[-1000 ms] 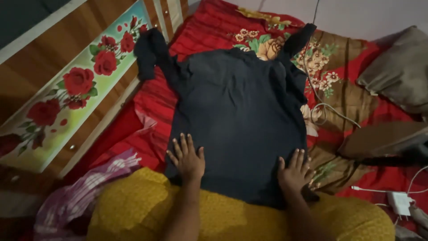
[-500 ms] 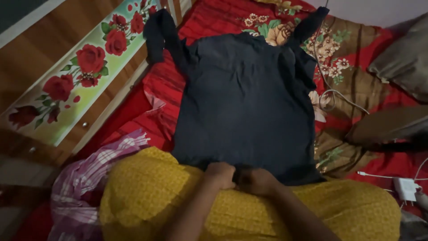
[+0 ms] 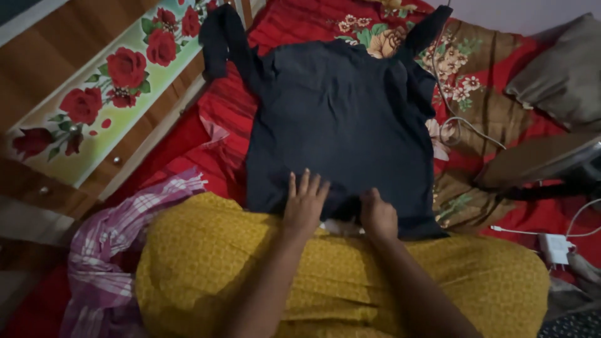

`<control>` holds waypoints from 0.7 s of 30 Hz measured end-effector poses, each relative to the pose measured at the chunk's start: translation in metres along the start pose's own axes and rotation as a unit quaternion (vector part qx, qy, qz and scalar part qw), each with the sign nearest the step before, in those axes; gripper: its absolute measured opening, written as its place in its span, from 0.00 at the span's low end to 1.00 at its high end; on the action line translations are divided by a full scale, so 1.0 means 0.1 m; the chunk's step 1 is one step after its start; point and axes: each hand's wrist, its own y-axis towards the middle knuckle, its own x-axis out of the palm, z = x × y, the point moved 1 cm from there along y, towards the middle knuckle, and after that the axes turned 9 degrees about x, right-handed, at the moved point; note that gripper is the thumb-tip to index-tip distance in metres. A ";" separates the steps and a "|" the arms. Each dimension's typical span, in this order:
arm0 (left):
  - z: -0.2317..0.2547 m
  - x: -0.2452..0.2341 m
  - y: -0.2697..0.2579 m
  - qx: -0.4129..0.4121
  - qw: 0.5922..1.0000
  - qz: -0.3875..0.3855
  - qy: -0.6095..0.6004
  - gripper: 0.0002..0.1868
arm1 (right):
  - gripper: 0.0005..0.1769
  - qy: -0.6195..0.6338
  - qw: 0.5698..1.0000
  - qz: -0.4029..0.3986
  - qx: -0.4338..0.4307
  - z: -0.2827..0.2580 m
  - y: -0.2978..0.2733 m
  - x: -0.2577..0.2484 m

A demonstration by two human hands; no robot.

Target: Ironing a black button-up long-sleeve shirt on a bed.

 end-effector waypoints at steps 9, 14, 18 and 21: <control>-0.15 0.07 0.13 -0.035 0.996 0.066 -0.054 0.18 | 0.43 0.100 0.972 0.036 -0.209 0.01 -0.05 -0.04; 0.01 -0.42 0.07 -0.035 0.985 -0.085 -0.146 0.42 | 0.53 0.012 0.980 -0.046 -0.195 -0.19 -0.11 -0.29; -0.17 -0.02 0.14 -0.061 0.984 -0.096 -0.137 0.39 | 0.39 0.022 0.978 0.001 -0.206 0.16 0.12 -0.03; -0.30 0.26 0.22 -0.060 0.989 0.008 -0.138 0.23 | 0.30 0.062 0.982 0.047 -0.172 0.18 0.12 -0.09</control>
